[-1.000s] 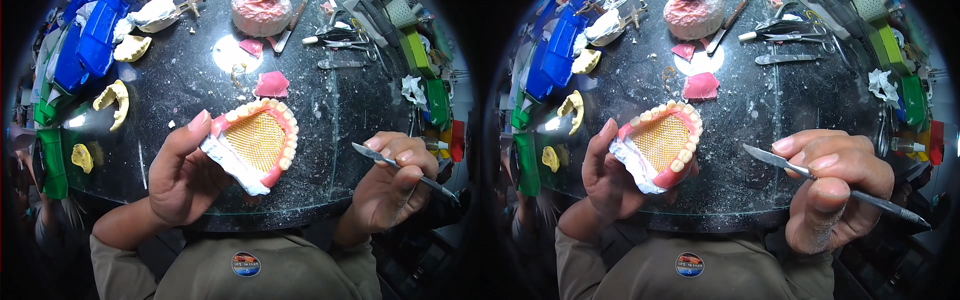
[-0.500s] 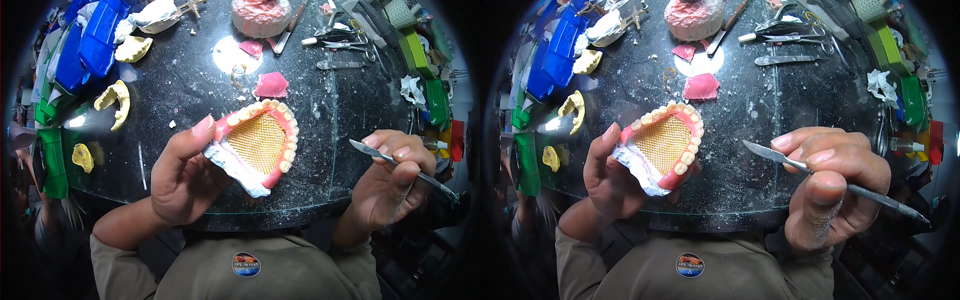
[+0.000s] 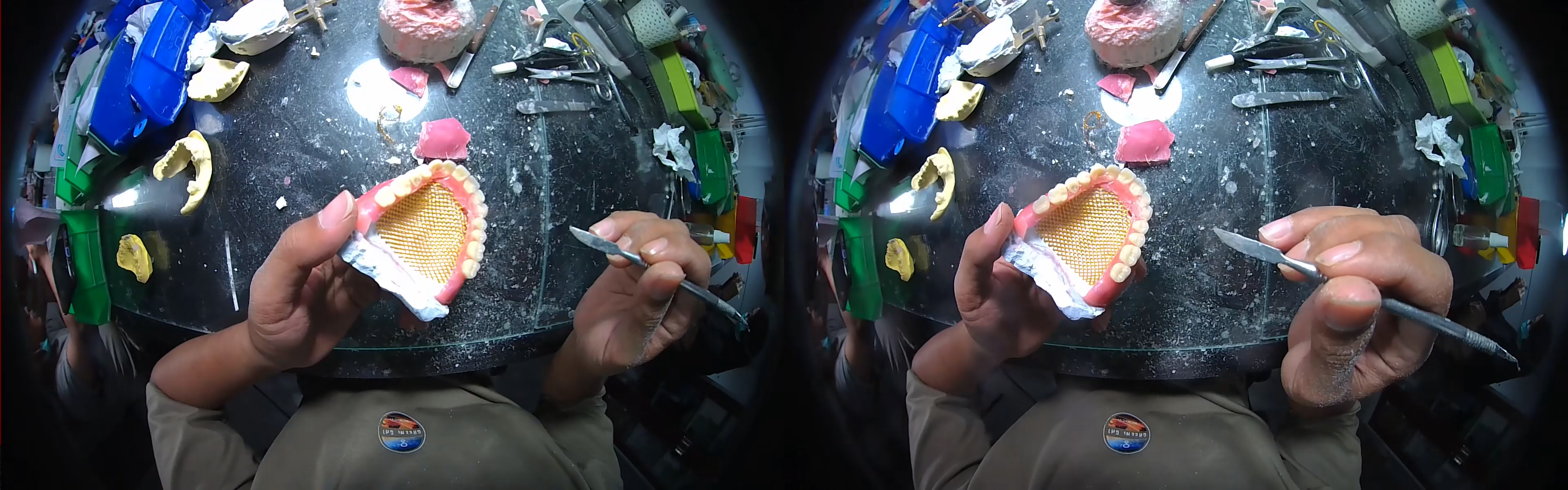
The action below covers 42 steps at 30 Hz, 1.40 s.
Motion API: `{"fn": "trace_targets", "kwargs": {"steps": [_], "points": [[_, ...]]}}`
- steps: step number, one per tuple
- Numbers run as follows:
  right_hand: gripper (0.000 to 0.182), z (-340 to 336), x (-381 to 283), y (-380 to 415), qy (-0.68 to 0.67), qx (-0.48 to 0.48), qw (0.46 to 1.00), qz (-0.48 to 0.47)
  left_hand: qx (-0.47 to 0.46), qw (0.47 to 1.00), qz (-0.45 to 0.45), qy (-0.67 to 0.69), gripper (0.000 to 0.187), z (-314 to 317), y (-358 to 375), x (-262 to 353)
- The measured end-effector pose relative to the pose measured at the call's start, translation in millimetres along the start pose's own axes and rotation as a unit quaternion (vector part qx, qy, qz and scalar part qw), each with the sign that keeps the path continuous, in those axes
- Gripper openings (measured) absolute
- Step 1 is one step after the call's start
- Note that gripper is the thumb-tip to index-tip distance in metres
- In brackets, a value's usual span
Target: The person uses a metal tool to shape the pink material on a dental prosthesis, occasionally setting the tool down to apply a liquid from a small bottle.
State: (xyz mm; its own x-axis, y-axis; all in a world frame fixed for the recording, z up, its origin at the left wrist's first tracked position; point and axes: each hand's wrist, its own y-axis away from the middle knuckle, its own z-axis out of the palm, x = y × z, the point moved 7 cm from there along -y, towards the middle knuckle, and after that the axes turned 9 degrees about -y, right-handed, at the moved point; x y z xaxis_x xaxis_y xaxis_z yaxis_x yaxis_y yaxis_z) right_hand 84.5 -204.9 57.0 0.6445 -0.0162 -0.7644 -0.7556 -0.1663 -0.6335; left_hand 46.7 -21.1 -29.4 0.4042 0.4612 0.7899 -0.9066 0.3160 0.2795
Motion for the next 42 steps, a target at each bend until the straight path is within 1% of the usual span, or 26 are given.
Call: {"fn": "trace_targets", "kwargs": {"steps": [3, 5, 6, 8, 9, 18, 21, 23, 25, 28, 29, 35, 38, 42], "points": [[0.028, 0.4, 0.0, -0.1, -0.002, 0.003, 1.000, 0.002, -0.024, 0.994, 0.052, -0.095, 0.059, 6.1, 1.7, 7.6], [0.028, 0.0, 0.4, 0.1, -0.005, 0.007, 1.000, 0.004, -0.027, 0.995, 0.038, -0.084, 0.059, 7.3, 1.1, 8.4], [0.028, -0.1, 0.6, 0.3, -0.005, 0.009, 1.000, 0.005, -0.022, 0.999, 0.010, -0.041, 0.060, 6.7, -0.6, 6.9], [0.028, -0.4, 0.9, 0.5, -0.005, 0.012, 1.000, 0.005, -0.018, 1.000, -0.017, 0.005, 0.060, 6.9, -2.0, 4.7], [0.028, 0.0, 0.7, 0.3, -0.005, 0.009, 1.000, 0.005, -0.019, 1.000, -0.018, 0.007, 0.061, 7.5, -2.2, 4.7], [0.027, 2.2, 0.5, -0.8, -0.014, 0.005, 1.000, 0.010, -0.006, 1.000, -0.020, 0.016, 0.062, 6.1, -1.9, 3.8], [0.027, 2.3, 1.0, -0.3, -0.017, 0.005, 1.000, 0.011, -0.014, 0.999, 0.006, -0.052, 0.063, 6.1, -0.3, 6.2], [0.027, 2.7, 0.8, -0.7, -0.016, 0.003, 1.000, 0.012, -0.006, 0.998, -0.005, -0.057, 0.066, 4.7, -0.3, 4.8], [0.027, 2.1, 1.1, -0.4, -0.016, 0.005, 1.000, 0.009, 0.019, 0.998, -0.056, 0.003, 0.069, 1.4, -0.6, -0.5], [0.030, -1.1, 3.9, 0.8, -0.035, 0.031, 0.999, 0.015, 0.041, 0.997, -0.071, -0.007, 0.074, 0.0, -1.4, -2.1], [0.032, -2.7, 4.9, 1.2, -0.045, 0.043, 0.998, 0.019, 0.041, 0.996, -0.074, -0.010, 0.074, -0.6, -1.1, -2.5], [0.033, -2.9, 4.8, 1.4, -0.040, 0.049, 0.998, 0.030, 0.055, 0.995, -0.080, -0.025, 0.073, -4.1, -1.2, -3.7], [0.027, 1.7, 1.3, 0.1, -0.020, 0.004, 1.000, 0.013, 0.051, 0.995, -0.080, -0.027, 0.073, -3.8, -1.8, -4.2], [0.027, 2.1, 1.7, 0.3, -0.022, 0.004, 1.000, 0.013, 0.038, 0.996, -0.078, -0.020, 0.074, -2.6, -2.9, -3.6]]}}
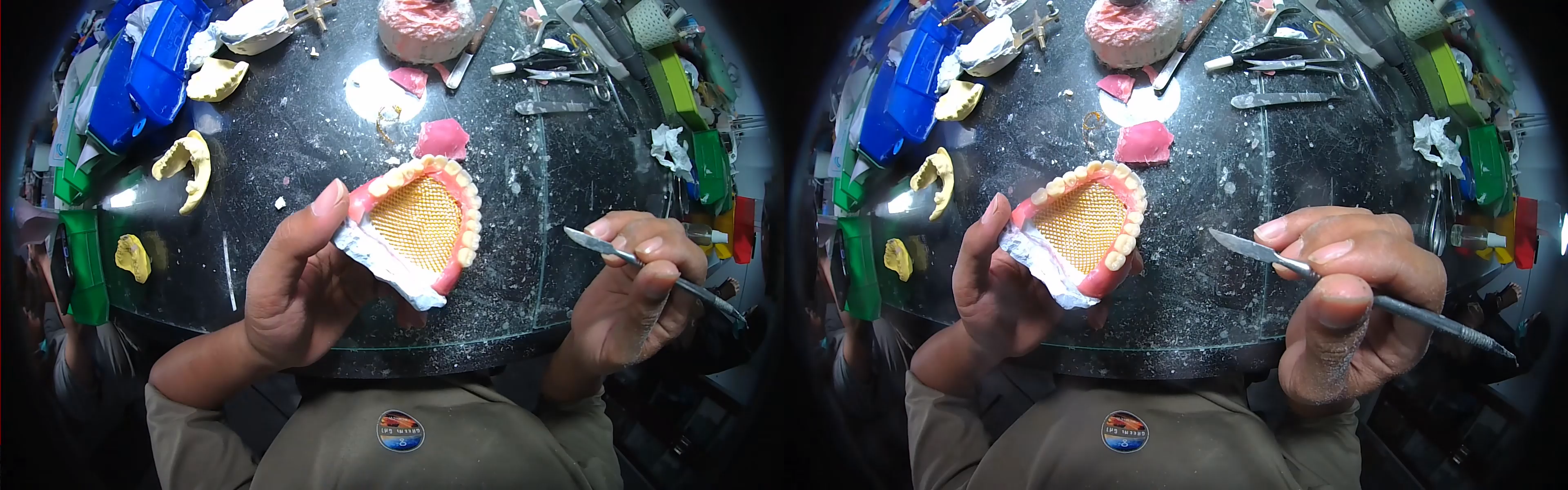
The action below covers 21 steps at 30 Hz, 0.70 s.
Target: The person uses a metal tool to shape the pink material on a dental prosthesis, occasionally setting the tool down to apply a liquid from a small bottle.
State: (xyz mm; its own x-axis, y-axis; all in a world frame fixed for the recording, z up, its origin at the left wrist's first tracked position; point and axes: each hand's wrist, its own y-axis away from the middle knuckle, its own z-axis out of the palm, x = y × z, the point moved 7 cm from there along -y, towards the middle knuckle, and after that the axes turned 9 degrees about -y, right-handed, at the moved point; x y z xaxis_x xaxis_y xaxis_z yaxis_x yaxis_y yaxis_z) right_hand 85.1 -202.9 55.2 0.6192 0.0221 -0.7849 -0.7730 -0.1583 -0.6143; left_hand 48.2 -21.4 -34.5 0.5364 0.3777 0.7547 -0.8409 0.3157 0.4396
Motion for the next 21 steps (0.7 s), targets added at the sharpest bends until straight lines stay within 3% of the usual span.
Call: {"fn": "trace_targets", "kwargs": {"steps": [21], "points": [[0.027, -0.8, 0.0, -0.1, 0.003, 0.008, 1.000, -0.007, -0.005, 1.000, -0.002, 0.004, 0.076, 2.3, 0.7, 1.5]]}}
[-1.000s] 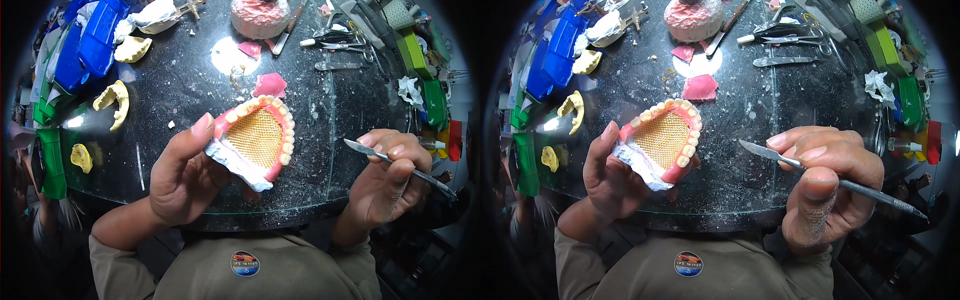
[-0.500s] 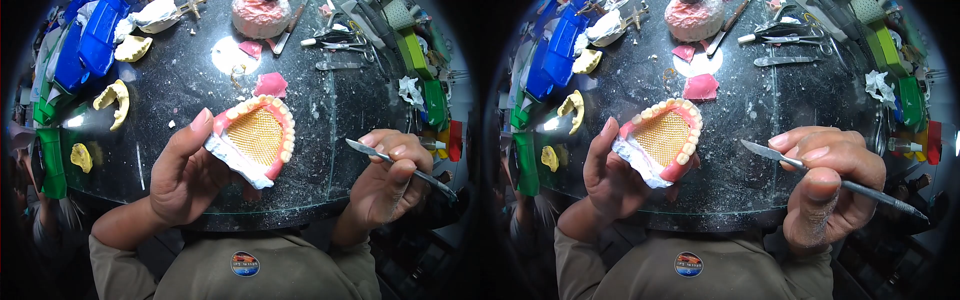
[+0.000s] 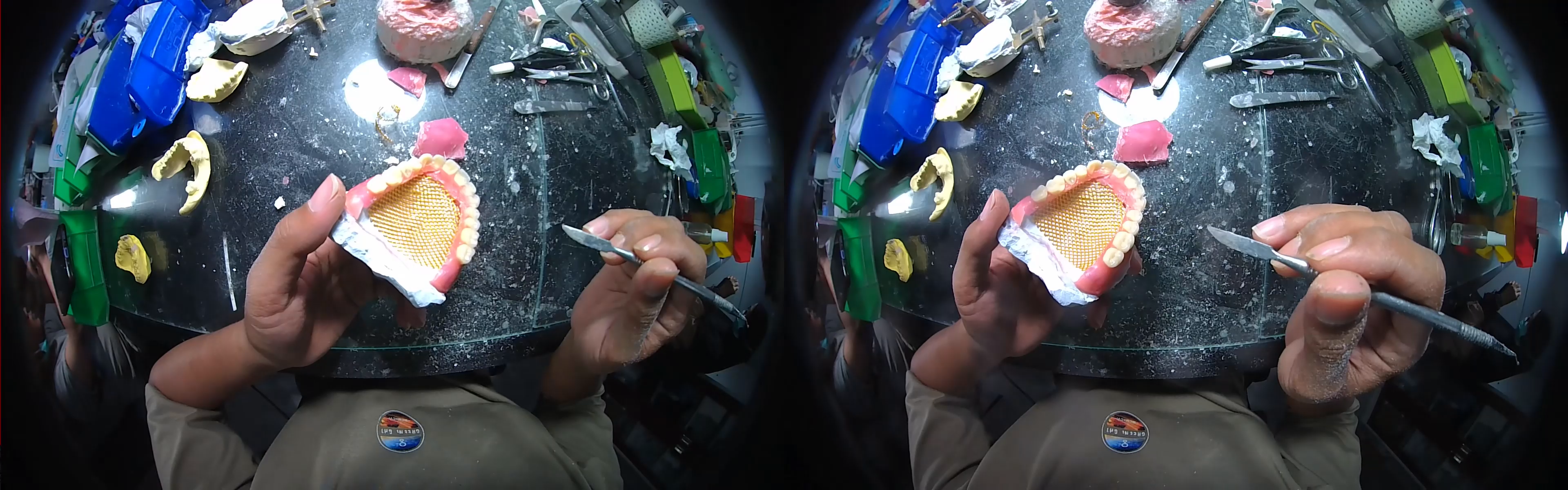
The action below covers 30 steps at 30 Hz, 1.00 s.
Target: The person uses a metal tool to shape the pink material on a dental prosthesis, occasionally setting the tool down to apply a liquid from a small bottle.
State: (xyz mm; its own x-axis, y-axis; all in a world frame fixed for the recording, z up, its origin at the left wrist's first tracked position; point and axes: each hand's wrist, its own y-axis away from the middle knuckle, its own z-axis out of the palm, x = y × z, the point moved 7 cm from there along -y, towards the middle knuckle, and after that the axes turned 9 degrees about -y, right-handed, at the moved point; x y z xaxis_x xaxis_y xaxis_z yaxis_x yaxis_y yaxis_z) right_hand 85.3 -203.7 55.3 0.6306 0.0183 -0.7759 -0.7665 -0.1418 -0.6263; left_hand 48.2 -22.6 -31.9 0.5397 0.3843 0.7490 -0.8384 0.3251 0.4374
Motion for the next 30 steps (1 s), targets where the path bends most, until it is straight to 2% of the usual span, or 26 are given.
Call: {"fn": "trace_targets", "kwargs": {"steps": [17, 20, 28, 30], "points": [[0.026, 0.5, -0.1, 0.3, -0.004, 0.002, 1.000, 0.001, -0.003, 1.000, 0.000, -0.004, 0.076, 1.0, 0.1, -0.6], [0.031, -4.3, 3.5, 1.8, -0.032, 0.045, 0.998, 0.015, 0.004, 1.000, -0.003, -0.006, 0.075, 1.2, 0.3, -0.8], [0.031, -3.8, 3.1, 1.2, -0.037, 0.044, 0.998, 0.011, 0.005, 1.000, -0.003, 0.018, 0.075, 1.7, 0.6, -0.2], [0.031, -3.8, 3.3, 1.4, -0.038, 0.045, 0.998, 0.010, -0.022, 1.000, 0.010, 0.018, 0.074, 1.9, -1.0, 1.1]]}}
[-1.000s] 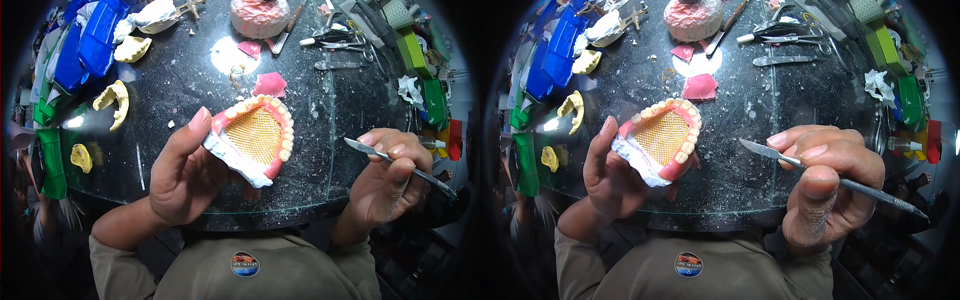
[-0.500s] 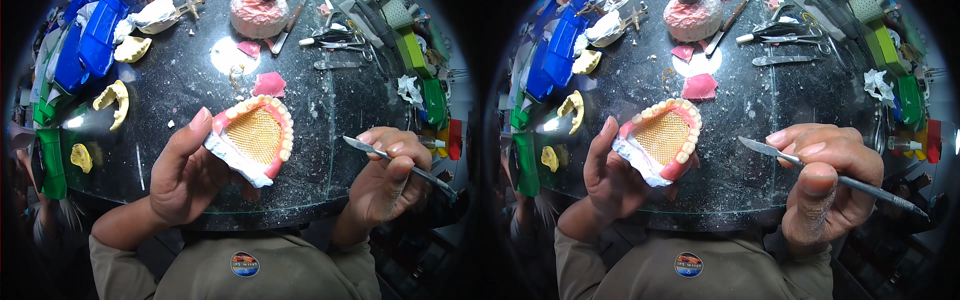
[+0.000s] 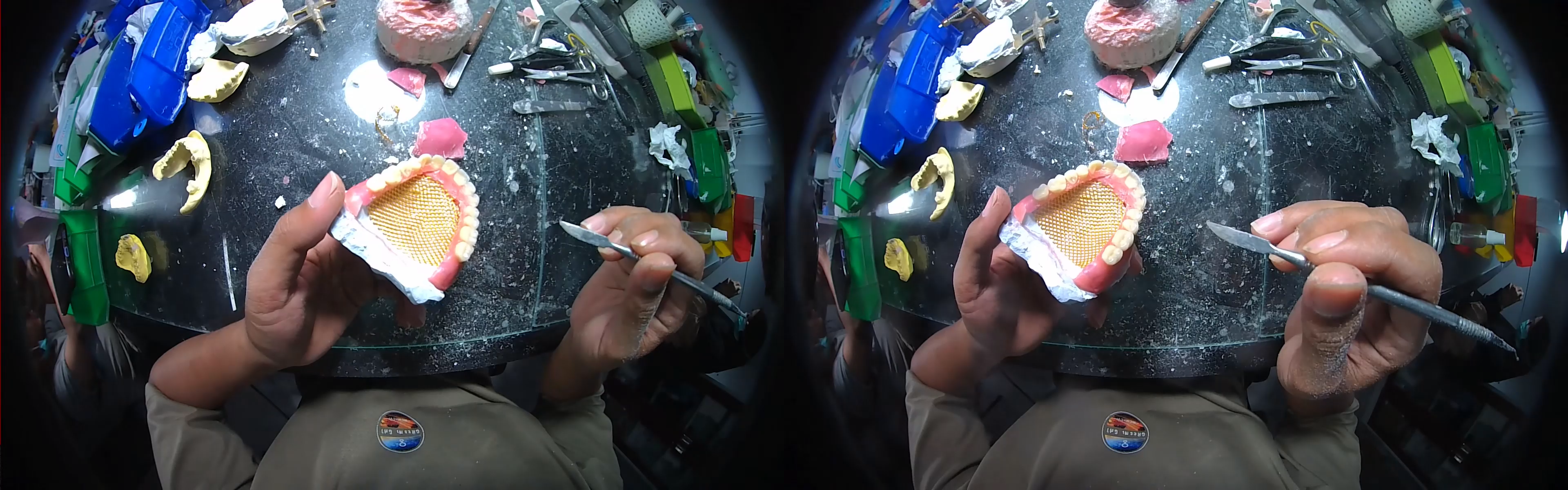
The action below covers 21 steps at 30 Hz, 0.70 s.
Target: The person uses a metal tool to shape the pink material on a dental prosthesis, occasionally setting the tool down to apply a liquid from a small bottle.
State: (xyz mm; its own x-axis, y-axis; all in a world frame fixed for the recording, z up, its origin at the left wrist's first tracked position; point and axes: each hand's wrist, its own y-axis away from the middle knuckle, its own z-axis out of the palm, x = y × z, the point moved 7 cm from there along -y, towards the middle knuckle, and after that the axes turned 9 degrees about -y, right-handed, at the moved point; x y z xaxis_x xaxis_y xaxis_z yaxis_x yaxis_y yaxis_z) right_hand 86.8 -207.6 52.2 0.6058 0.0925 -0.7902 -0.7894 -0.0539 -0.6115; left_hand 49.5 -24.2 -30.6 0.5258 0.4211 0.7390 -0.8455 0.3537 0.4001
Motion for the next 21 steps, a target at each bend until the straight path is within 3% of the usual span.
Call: {"fn": "trace_targets", "kwargs": {"steps": [12, 15, 21], "points": [[0.027, -14.2, -1.8, -0.3, 0.035, 0.041, 0.998, -0.018, -0.013, 0.994, 0.028, 0.106, 0.068, 0.6, -1.9, 1.5], [0.020, -41.0, -2.1, 14.6, 0.054, 0.054, 0.997, -0.018, -0.007, 0.992, 0.035, 0.118, 0.066, -1.6, -1.2, 1.9], [0.009, -124.4, 0.7, 67.5, 0.175, 0.178, 0.966, 0.068, 0.035, 0.995, 0.028, 0.093, 0.066, -1.6, 0.5, -4.3]]}}
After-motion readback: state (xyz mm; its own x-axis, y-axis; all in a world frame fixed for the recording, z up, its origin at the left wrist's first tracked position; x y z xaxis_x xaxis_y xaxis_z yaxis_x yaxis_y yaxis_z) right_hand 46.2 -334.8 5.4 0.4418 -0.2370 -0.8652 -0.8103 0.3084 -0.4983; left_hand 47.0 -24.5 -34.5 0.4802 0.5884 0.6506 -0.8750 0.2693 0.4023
